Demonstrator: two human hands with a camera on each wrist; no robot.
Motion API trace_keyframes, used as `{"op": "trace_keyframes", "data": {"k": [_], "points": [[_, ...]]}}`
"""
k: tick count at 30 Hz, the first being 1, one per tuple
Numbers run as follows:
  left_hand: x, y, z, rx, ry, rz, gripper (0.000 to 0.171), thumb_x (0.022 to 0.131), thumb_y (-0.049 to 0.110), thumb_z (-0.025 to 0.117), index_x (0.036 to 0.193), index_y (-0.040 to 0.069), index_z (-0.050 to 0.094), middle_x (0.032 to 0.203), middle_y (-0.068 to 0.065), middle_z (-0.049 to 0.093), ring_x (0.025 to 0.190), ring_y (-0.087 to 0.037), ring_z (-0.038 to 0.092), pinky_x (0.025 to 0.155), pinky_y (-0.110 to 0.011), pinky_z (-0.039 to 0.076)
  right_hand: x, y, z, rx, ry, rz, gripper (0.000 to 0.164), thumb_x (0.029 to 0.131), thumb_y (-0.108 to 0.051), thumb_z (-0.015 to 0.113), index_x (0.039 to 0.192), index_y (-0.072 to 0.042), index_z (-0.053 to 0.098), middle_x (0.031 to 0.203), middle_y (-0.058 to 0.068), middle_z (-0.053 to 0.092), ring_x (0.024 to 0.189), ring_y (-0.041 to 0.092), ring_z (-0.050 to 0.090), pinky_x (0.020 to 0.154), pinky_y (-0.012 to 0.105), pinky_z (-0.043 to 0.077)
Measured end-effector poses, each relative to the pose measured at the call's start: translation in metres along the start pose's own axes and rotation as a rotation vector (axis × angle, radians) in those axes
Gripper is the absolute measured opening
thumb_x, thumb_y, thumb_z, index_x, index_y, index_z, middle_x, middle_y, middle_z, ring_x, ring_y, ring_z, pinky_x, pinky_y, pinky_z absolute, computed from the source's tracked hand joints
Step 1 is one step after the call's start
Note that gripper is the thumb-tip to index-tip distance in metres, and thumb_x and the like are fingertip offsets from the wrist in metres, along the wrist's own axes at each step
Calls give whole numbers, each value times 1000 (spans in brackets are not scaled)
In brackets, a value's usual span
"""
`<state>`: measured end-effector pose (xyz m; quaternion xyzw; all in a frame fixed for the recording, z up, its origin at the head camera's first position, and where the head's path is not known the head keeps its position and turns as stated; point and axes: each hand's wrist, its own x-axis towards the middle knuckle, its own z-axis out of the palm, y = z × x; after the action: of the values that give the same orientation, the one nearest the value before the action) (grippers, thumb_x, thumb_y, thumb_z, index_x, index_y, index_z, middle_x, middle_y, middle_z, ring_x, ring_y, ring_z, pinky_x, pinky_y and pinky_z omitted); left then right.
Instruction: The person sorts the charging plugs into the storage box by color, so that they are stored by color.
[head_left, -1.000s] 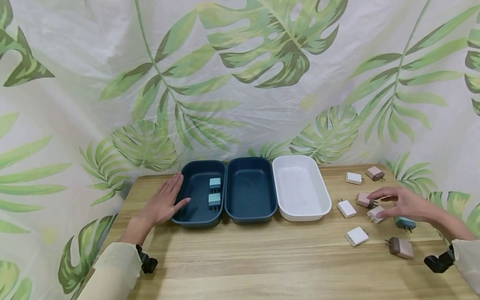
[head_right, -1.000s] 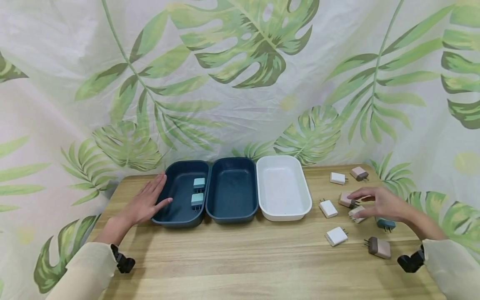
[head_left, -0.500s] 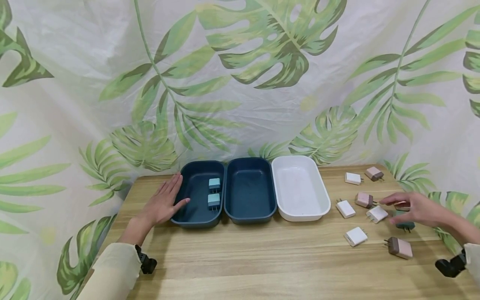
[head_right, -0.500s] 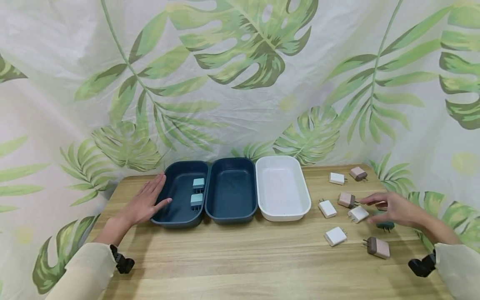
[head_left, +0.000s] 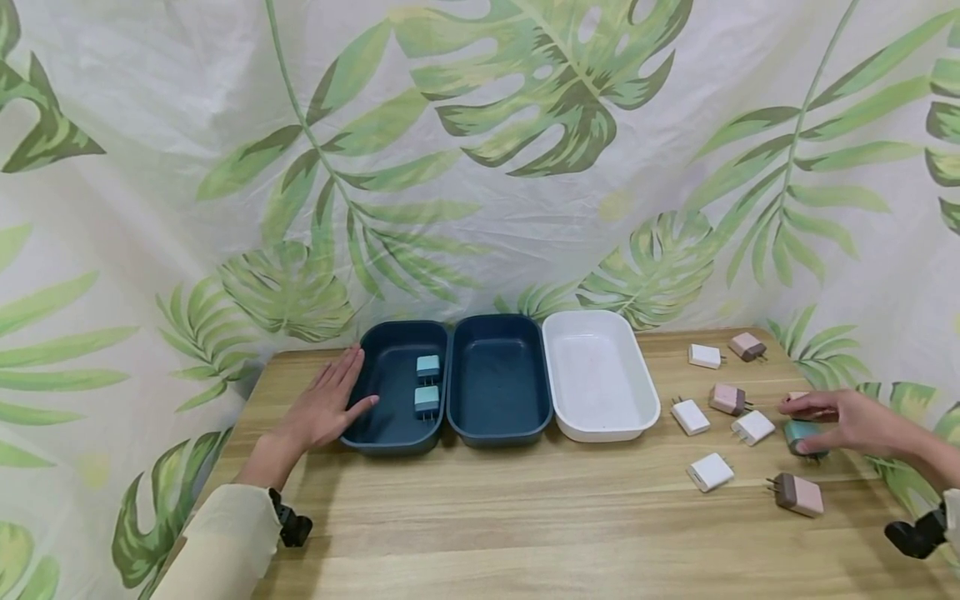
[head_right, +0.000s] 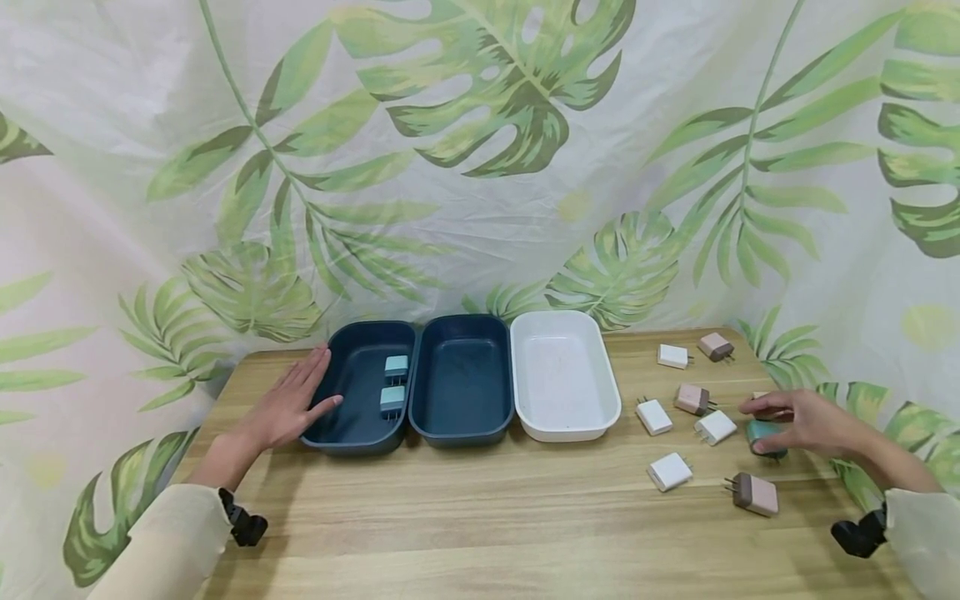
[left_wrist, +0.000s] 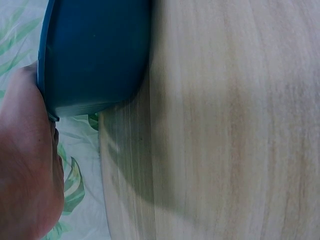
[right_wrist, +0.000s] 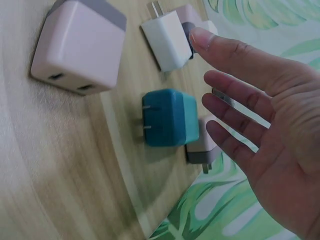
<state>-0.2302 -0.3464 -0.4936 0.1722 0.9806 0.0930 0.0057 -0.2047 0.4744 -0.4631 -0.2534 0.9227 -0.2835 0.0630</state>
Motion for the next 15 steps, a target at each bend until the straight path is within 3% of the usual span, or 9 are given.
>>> {"op": "trace_keyframes", "data": {"k": [6, 15], "points": [[1, 0, -2, 7, -7, -2, 89, 110, 54, 47, 169, -2, 10, 176, -24, 7, 163, -41, 8, 129, -62, 11, -5, 10, 4, -21, 28, 7, 46, 79, -10, 93, 121, 0, 76, 121, -35, 61, 104, -15, 58, 78, 15, 55], [-1, 1, -1, 2, 2, -1, 89, 110, 52, 49, 168, -3, 11, 176, -23, 7, 163, -41, 8, 129, -61, 11, -9, 20, 7, -18, 39, 19, 47, 76, -11, 95, 118, 0, 77, 119, -38, 61, 102, -18, 57, 76, 12, 54]]}}
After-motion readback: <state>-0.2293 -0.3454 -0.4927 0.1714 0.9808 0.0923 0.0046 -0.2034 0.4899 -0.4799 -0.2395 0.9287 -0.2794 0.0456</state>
